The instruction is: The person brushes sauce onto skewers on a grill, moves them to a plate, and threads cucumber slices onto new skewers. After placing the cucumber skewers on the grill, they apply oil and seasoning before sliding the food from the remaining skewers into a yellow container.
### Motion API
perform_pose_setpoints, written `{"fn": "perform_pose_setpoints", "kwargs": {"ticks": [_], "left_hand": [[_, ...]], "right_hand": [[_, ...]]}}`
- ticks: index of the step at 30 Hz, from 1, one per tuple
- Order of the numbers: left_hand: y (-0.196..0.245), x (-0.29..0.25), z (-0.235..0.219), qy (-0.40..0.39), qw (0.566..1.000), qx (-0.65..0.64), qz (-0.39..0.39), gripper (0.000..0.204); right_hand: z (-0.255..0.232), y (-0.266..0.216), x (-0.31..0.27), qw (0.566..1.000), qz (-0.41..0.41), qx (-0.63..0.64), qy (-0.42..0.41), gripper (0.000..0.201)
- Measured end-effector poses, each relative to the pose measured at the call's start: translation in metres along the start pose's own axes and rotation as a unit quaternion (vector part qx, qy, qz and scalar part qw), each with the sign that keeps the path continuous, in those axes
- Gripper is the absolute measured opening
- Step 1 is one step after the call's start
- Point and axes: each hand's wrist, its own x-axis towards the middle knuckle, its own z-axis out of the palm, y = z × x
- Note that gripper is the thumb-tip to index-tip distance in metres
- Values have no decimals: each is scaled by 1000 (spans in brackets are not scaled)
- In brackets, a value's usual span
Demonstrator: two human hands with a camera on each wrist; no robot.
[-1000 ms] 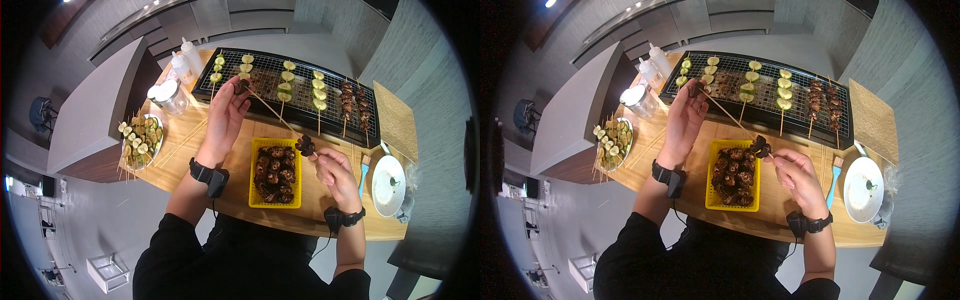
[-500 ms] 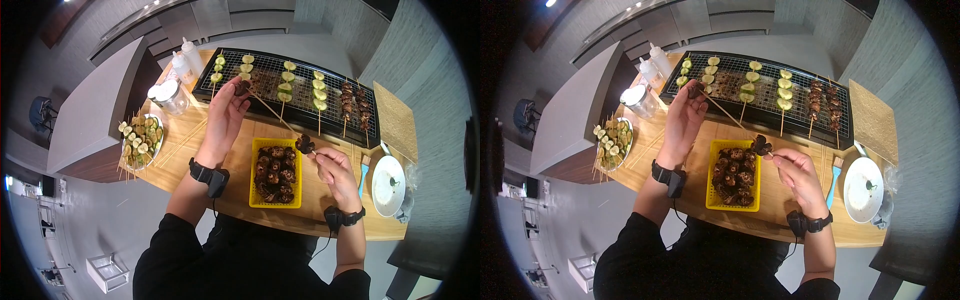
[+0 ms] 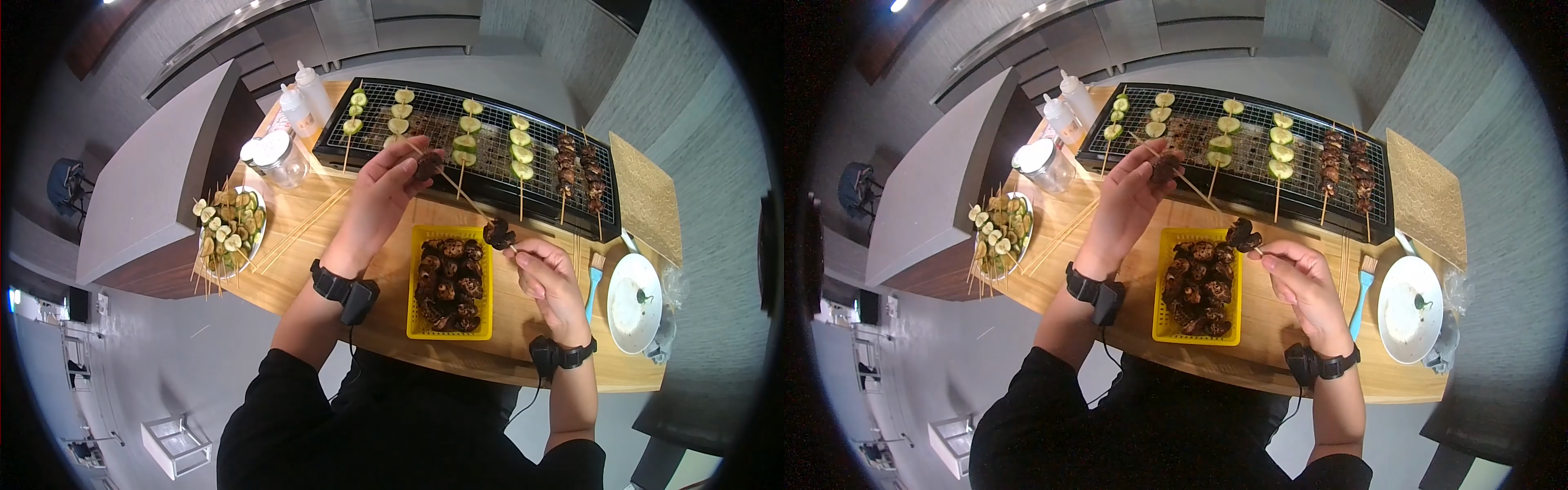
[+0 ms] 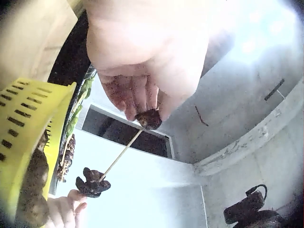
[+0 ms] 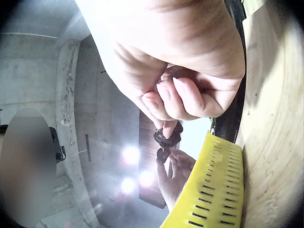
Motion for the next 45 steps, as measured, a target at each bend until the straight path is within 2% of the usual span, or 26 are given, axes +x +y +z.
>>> {"fn": "perform_pose_setpoints", "kwargs": {"ticks": [4, 7, 10, 25, 28, 34, 40, 45], "left_hand": [[-3, -1, 10, -47, 999, 22, -3, 40], [-1, -3, 13, -93, 990, 104, -9, 40], [4, -7, 22, -115, 985, 124, -40, 42], [7, -8, 28, -148, 980, 117, -60, 47], [5, -9, 29, -153, 981, 100, -61, 47], [3, -10, 31, -196, 971, 131, -45, 51], [6, -12, 34, -210, 962, 158, -77, 54], [6, -14, 37, -217, 957, 176, -73, 58]], "right_hand": [[1, 0, 0, 1000, -1, 1, 2, 16], [1, -2, -1, 1000, 5, -4, -3, 16], [5, -4, -2, 1000, 7, -12, 7, 16], [1, -1, -1, 1000, 5, -11, -5, 16], [5, -4, -1, 1000, 7, -20, 14, 16], [6, -3, -1, 999, 3, -34, 8, 19], [7, -2, -1, 999, 8, -42, 6, 22], [2, -1, -1, 999, 8, -35, -24, 24]]}}
